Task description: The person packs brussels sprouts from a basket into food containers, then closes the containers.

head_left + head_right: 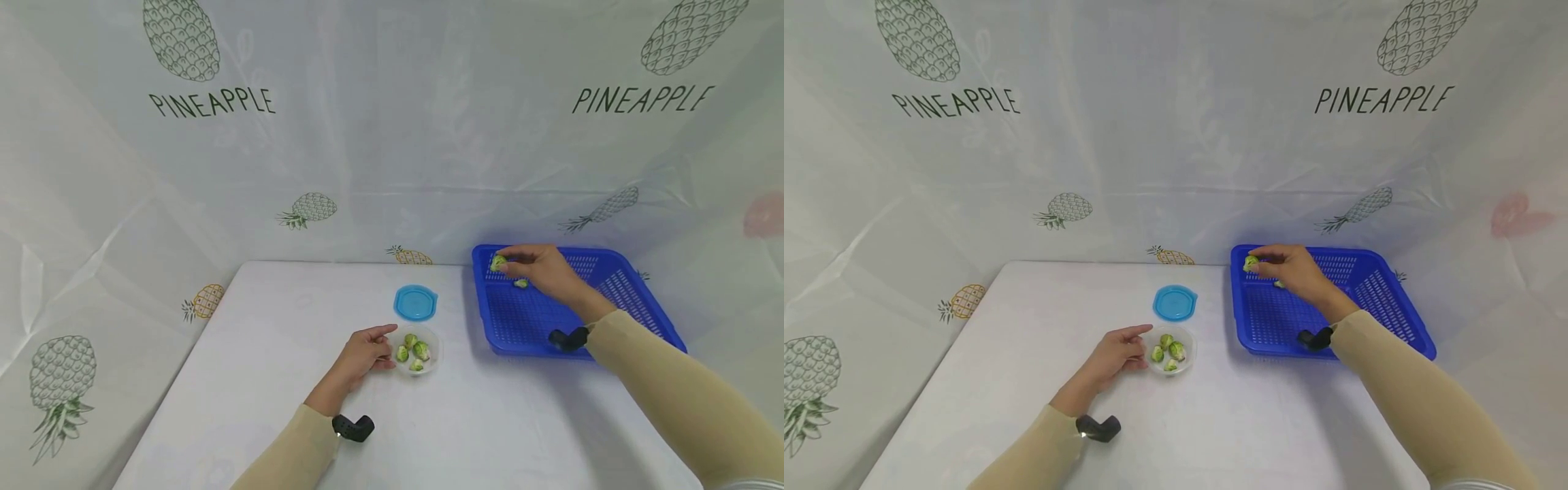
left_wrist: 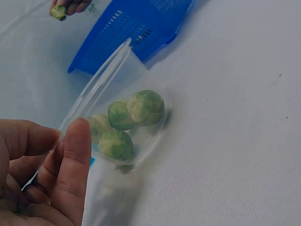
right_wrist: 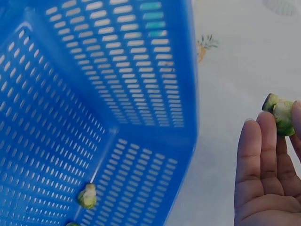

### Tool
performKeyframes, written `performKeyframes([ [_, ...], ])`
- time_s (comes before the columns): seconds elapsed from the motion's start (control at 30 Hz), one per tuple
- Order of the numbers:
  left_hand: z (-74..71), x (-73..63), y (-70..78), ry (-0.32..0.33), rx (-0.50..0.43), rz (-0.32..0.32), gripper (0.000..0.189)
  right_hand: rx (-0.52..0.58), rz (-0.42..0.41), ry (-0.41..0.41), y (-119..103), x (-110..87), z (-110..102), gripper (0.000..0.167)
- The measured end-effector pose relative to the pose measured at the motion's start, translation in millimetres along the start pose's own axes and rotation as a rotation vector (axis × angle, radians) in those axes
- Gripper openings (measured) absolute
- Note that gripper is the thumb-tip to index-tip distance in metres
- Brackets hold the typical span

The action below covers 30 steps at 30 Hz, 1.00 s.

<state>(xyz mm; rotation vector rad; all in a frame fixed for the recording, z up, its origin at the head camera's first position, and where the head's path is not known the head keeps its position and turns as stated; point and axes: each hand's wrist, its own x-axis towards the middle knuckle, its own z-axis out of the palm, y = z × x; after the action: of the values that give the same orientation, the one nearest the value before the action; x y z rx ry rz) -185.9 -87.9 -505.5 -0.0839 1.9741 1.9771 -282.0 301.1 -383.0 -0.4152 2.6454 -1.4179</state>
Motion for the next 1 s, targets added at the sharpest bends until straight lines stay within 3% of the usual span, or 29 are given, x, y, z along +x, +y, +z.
performKeyframes([
  [0.47,0.0,1.0,0.2,-0.001,0.003,0.013,0.051,0.063,-0.040,0.010,-9.7,-11.0,16.1,0.045],
  [1.0,0.6,-0.3,-0.6,0.001,0.010,0.010,0.051,0.141,-0.088,-0.005,-14.9,-26.0,49.5,0.039],
])
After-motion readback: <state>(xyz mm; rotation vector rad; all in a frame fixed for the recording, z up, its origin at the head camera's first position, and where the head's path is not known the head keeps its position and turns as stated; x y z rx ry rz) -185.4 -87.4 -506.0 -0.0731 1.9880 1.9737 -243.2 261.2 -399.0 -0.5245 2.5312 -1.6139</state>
